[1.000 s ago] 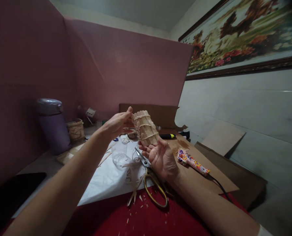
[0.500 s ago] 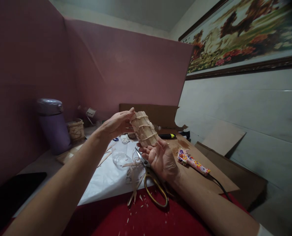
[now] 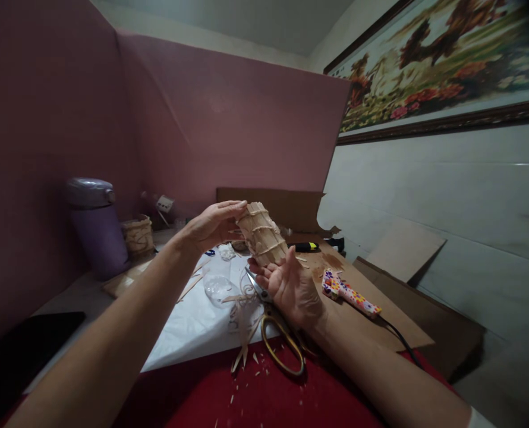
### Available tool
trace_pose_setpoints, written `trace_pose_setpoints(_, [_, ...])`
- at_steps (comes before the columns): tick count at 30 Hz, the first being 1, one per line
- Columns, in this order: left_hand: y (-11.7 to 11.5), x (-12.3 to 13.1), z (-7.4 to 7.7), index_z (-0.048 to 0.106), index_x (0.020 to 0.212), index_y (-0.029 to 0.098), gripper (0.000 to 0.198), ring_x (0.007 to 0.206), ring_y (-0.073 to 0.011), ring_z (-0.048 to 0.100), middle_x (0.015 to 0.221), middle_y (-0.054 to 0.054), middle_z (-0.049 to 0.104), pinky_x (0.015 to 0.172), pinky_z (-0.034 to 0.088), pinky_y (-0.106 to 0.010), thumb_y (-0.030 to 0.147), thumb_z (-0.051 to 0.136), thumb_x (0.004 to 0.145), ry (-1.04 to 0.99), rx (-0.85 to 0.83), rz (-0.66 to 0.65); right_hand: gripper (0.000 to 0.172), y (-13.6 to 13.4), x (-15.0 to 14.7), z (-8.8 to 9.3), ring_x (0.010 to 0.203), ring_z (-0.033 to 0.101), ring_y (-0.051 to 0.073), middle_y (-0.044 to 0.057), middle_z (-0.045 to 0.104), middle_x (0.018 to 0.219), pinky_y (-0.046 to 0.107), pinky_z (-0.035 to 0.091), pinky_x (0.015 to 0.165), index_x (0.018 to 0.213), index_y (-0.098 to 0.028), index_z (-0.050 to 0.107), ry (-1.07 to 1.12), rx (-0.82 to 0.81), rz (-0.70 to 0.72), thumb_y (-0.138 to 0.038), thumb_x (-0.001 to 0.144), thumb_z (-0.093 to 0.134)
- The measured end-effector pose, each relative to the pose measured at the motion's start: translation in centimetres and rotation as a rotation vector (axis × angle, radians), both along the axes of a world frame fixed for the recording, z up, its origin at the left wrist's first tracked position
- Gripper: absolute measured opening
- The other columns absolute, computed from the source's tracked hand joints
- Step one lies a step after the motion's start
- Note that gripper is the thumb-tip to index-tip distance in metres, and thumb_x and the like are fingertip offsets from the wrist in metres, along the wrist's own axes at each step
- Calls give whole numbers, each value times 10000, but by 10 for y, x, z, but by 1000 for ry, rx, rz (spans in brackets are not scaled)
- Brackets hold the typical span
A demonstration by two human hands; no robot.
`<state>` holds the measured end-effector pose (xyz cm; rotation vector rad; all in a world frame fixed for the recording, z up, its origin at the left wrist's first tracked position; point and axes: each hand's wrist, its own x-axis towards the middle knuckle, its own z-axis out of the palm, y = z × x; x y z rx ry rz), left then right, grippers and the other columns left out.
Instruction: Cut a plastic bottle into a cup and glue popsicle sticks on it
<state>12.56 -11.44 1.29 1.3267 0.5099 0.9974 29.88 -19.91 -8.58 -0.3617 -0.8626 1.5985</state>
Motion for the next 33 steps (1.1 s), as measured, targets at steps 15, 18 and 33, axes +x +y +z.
trace_pose_setpoints(15, [-1,0,0,659,1002,151,405,708,-175,663,886,-70,687,678,561,-351,320,852,688,2,15,7,370,-1,1,4,835,713,173,113,739,914,224,579,698,1060,-121,631,40,-27,34,-416,842,677])
trace_pose_setpoints(18, [-2,0,0,642,995,159,474,741,-196,678,913,-81,696,692,563,-370,452,848,684,6,26,12,433,-2,3,8,772,717,171,140,746,909,226,585,646,1110,-87,622,72,-39,70,-448,870,633])
trace_pose_setpoints(33, [-9,4,4,662,1054,142,455,726,-154,649,926,-63,673,686,533,-310,335,852,688,-41,47,-37,522,1,8,5,702,680,163,128,747,904,227,563,587,1133,-114,623,74,-44,161,-566,875,588])
